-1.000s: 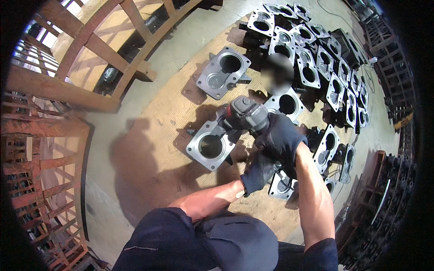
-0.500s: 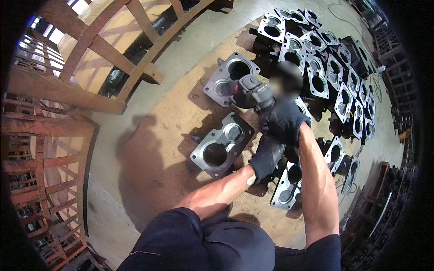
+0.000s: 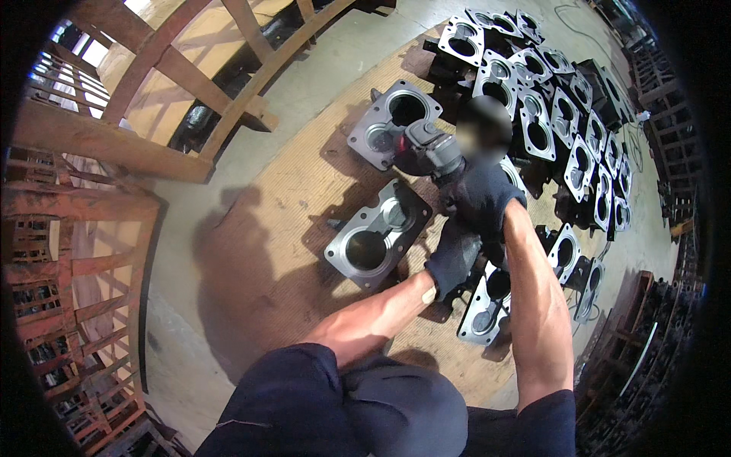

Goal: The person sits on the floor and uses a handheld angle grinder to smooth the surfaces of multiple metal engine parts. They handle each part individually, grinding the edges and inner surfaces, then place the finished pieces aside.

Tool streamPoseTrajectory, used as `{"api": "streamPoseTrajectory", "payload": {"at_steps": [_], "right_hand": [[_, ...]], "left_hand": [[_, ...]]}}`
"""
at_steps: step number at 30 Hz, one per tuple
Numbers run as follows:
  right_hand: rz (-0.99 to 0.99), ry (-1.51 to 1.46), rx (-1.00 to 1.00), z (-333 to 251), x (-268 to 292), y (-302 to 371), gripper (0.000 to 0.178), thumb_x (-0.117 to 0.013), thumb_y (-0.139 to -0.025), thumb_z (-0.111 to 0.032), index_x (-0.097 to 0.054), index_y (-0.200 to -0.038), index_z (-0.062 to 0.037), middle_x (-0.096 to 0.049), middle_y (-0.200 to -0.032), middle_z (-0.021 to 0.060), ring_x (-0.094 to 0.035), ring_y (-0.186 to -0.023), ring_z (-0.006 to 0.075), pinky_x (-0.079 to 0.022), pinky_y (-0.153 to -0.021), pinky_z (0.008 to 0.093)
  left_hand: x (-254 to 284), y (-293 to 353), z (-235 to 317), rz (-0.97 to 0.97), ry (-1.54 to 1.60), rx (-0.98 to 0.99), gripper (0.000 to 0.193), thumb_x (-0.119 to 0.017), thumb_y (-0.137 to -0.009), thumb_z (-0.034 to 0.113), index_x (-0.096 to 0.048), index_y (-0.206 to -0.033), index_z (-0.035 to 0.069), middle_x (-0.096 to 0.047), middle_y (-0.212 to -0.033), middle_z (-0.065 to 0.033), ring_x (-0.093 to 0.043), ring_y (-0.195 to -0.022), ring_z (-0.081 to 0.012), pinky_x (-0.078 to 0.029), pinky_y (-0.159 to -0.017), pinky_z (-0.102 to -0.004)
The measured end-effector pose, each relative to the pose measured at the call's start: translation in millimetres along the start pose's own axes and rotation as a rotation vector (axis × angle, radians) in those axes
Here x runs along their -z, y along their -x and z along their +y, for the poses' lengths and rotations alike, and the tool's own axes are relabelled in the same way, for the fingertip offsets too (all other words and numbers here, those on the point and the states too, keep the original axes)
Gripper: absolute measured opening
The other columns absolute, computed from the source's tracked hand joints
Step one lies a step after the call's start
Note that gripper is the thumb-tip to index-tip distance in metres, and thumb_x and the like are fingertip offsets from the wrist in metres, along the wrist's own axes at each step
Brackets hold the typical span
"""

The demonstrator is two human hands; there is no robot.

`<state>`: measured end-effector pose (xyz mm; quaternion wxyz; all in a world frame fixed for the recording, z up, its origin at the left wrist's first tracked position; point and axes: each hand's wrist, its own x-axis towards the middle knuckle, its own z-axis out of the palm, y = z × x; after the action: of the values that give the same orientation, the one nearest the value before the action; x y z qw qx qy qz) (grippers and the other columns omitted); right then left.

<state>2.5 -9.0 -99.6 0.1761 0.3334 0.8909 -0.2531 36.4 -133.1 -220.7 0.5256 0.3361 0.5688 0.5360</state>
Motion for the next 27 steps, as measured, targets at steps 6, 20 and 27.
{"api": "streamPoseTrajectory", "payload": {"at_steps": [6,20,27], "right_hand": [[0.039,-0.171,0.087,-23.1,-23.3,15.3,0.048,-0.081,-0.067,-0.032,-0.073,-0.106,-0.0044,-0.073,-0.099,0.0234,-0.071,-0.097,0.0388,-0.056,-0.087,0.0418],[0.176,-0.112,-0.039,12.5,81.1,66.8,0.038,-0.080,-0.061,-0.023,-0.076,-0.091,-0.0013,-0.074,-0.081,0.0199,-0.072,-0.071,0.0290,-0.059,-0.072,0.0389],[0.388,-0.101,0.239,52.8,93.3,65.8,0.035,-0.077,-0.059,-0.026,-0.074,-0.084,-0.0014,-0.070,-0.071,0.0168,-0.065,-0.060,0.0275,-0.056,-0.064,0.0379]], "left_hand": [[-4.2,30.7,-3.1,0.162,0.416,0.084,0.024,-0.053,-0.103,0.013,-0.059,-0.123,0.001,-0.063,-0.109,-0.0097,-0.061,-0.098,-0.0149,-0.051,-0.080,-0.0293],[-45.8,-15.2,93.2,-0.103,0.505,-0.265,0.026,-0.055,-0.102,0.014,-0.062,-0.123,0.002,-0.063,-0.112,-0.0057,-0.057,-0.100,-0.0133,-0.051,-0.090,-0.0305],[-51.3,-21.6,126.7,0.060,0.192,-0.264,0.019,-0.065,-0.093,0.017,-0.070,-0.106,0.004,-0.069,-0.098,-0.0041,-0.060,-0.083,-0.0137,-0.052,-0.072,-0.0337]]}}
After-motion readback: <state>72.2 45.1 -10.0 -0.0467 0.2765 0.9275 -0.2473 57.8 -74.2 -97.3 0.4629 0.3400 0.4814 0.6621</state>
